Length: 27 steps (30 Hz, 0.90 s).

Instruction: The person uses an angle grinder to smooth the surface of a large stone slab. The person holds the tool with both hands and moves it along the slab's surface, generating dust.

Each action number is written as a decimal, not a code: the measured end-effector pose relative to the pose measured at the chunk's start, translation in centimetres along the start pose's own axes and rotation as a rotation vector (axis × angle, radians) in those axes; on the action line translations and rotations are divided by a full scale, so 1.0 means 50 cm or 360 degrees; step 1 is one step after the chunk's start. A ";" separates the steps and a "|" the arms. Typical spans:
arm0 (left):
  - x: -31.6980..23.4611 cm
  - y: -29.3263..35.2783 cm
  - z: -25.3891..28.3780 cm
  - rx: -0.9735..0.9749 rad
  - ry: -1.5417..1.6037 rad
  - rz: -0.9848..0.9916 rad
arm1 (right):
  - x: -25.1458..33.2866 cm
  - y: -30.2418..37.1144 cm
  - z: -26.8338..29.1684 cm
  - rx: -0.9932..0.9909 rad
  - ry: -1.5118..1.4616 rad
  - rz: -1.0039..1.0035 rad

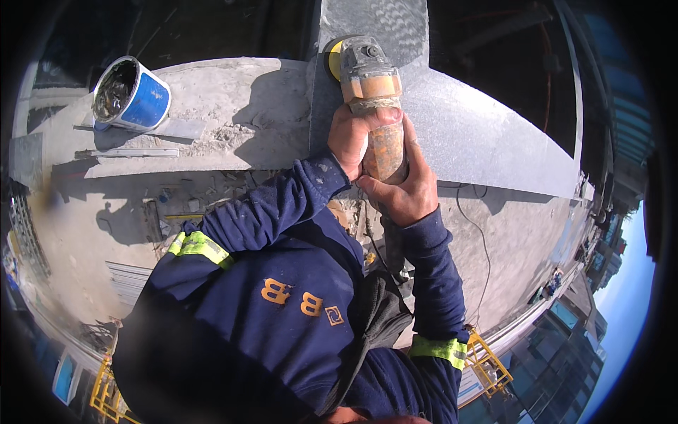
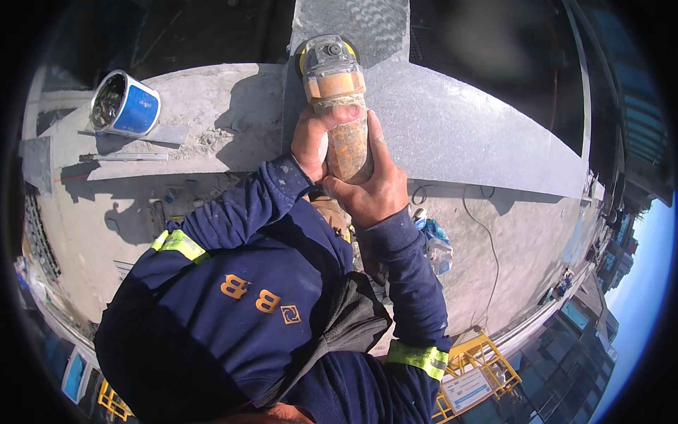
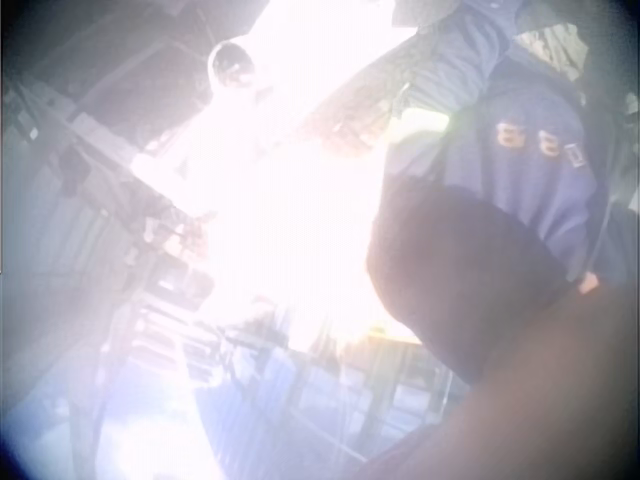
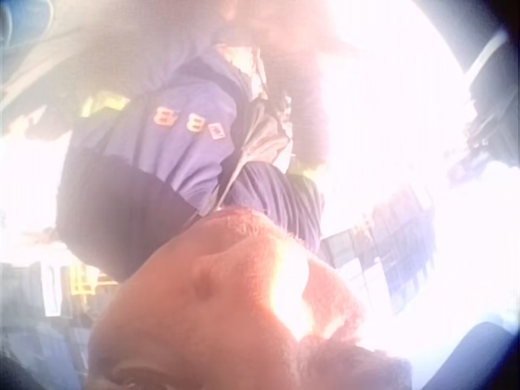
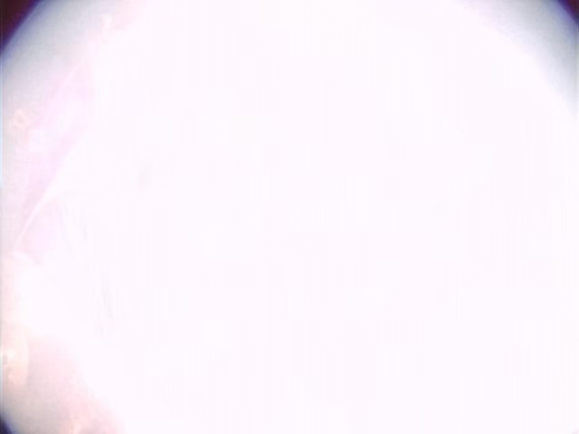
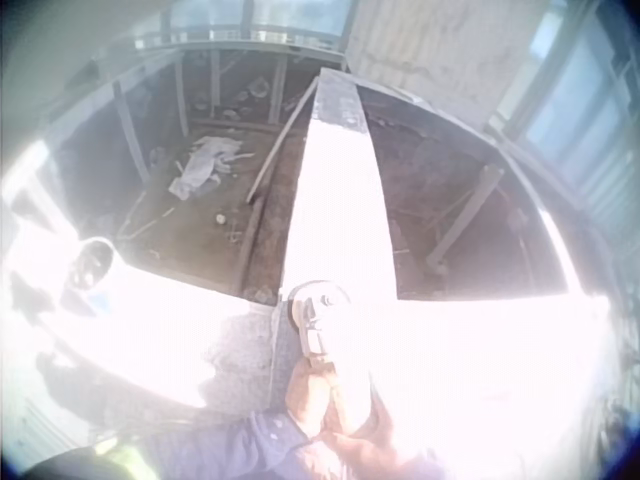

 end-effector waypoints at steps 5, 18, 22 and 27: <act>0.043 -0.024 -0.051 0.0112 -0.0092 0.0049 | -0.038 0.015 0.049 -0.0124 -0.0091 -0.0189; 0.028 -0.032 -0.042 0.0122 -0.0199 -0.0018 | -0.033 0.008 0.037 -0.0140 -0.0167 -0.0083; 0.007 -0.012 -0.008 0.0076 -0.0036 -0.0025 | -0.003 0.000 0.007 -0.0062 0.0014 0.0034; 0.055 -0.047 -0.066 0.0117 -0.0093 0.0034 | -0.055 0.011 0.063 -0.0170 -0.0163 -0.0230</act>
Point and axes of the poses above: each hand's wrist, its own y-axis away from the middle knuckle, its own z-axis out of the back of the hand, x = y × z, the point moved 10 cm from there along -y, towards the middle knuckle, and after that the axes turned 3 degrees about -y, right-handed, at the moved point
